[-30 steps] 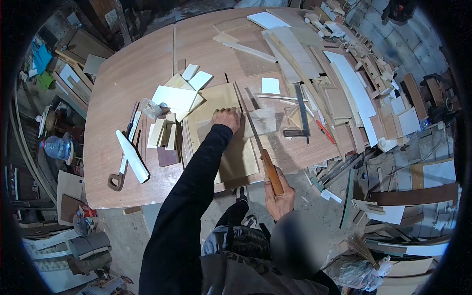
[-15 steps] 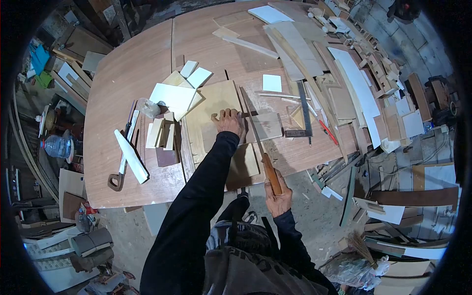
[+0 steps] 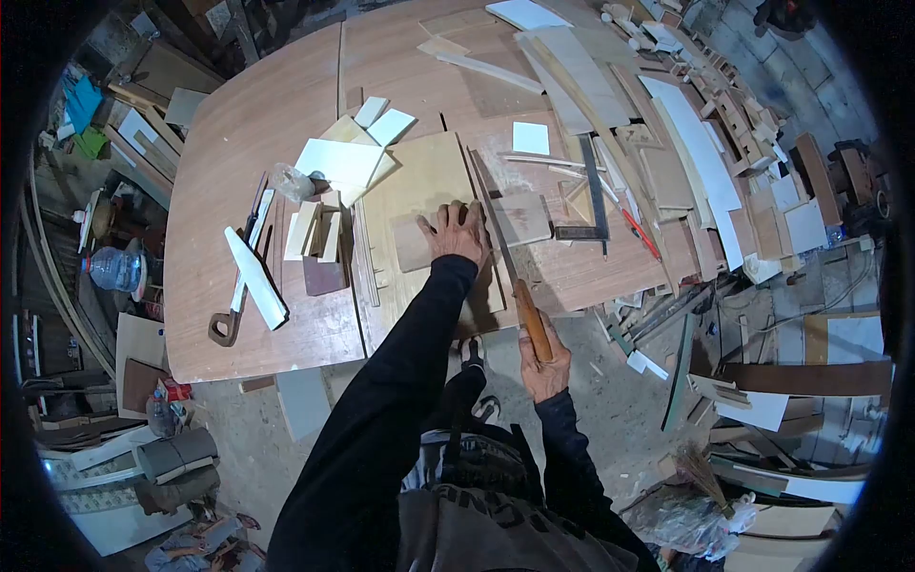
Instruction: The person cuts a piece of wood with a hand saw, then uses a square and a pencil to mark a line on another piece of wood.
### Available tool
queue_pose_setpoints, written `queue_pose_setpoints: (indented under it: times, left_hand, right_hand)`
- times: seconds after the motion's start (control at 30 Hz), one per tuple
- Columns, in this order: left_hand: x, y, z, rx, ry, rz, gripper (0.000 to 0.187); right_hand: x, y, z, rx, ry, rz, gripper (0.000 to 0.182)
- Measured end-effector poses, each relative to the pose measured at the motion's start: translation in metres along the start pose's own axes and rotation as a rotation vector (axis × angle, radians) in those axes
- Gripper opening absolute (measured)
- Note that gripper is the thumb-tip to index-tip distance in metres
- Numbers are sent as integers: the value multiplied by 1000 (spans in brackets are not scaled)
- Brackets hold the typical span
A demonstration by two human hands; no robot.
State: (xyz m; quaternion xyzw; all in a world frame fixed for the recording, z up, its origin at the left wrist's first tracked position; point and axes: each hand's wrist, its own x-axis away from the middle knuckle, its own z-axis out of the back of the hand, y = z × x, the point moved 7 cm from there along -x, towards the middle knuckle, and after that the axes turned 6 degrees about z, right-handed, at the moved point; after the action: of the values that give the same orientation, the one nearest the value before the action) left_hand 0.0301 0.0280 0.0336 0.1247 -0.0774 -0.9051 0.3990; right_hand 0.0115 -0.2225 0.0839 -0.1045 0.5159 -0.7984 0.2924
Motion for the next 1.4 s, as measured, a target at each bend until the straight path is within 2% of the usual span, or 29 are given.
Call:
queue_pose_setpoints:
  times: [0.03, 0.17, 0.23, 0.27, 0.33, 0.43, 0.57, 0.63, 0.7, 0.73, 0.83, 0.97, 1.1, 1.17, 1.3, 1.37, 1.4]
  left_hand:
    - [-1, 0, 1, 0, 1, 0, 53]
    - [1, 0, -3, 34, -23, 31, 62]
    - [-2, 1, -4, -9, -63, 39, 62]
    - [-5, 0, -6, -8, -60, 41, 62]
    - [-5, -2, -12, -43, -25, 49, 63]
    - [-6, -3, -9, 21, 3, 32, 58]
    - [-5, -5, -12, 32, 48, -36, 52]
    - [-4, -3, -5, 46, 148, -62, 48]
    - [1, 0, -3, 46, 138, -67, 48]
    - [-2, -1, 1, 41, 143, -73, 49]
    - [-5, -1, -1, 80, 201, -40, 51]
    - [-5, -2, -3, 82, 125, 4, 50]
    - [-6, -1, -2, 60, 123, -23, 47]
    - [-5, -2, -5, 25, 141, -50, 49]
    - [-5, -2, -2, 59, 152, -71, 50]
    - [-2, -1, 1, 57, 116, -53, 52]
    - [2, 0, 3, 56, 108, -44, 57]
  right_hand:
    - [5, 3, 2, -46, -8, -61, 39]
    - [42, 1, 22, 7, 2, -20, 38]
    - [55, -2, 30, 27, -70, -125, 37]
    - [62, -6, 35, 60, -6, -32, 36]
    - [71, -3, 35, 37, 10, -3, 35]
    - [61, -1, 31, 17, 30, 16, 34]
    - [38, 1, 15, -8, -1, -118, 35]
    - [25, 8, 4, -50, 31, -67, 36]
    - [12, 6, -5, 73, 74, 125, 39]
    - [6, 7, -10, -7, 95, 95, 39]
    - [9, 9, -6, 0, 74, 73, 39]
    - [58, 19, 10, -15, -8, -82, 38]
    - [70, 13, 16, 66, 30, -4, 37]
    - [55, 9, 11, 48, 88, 112, 41]
    - [30, 12, -10, 23, 101, 45, 44]
    - [22, 9, -14, -142, 107, 79, 45]
    - [20, 5, -9, -24, 132, 115, 46]
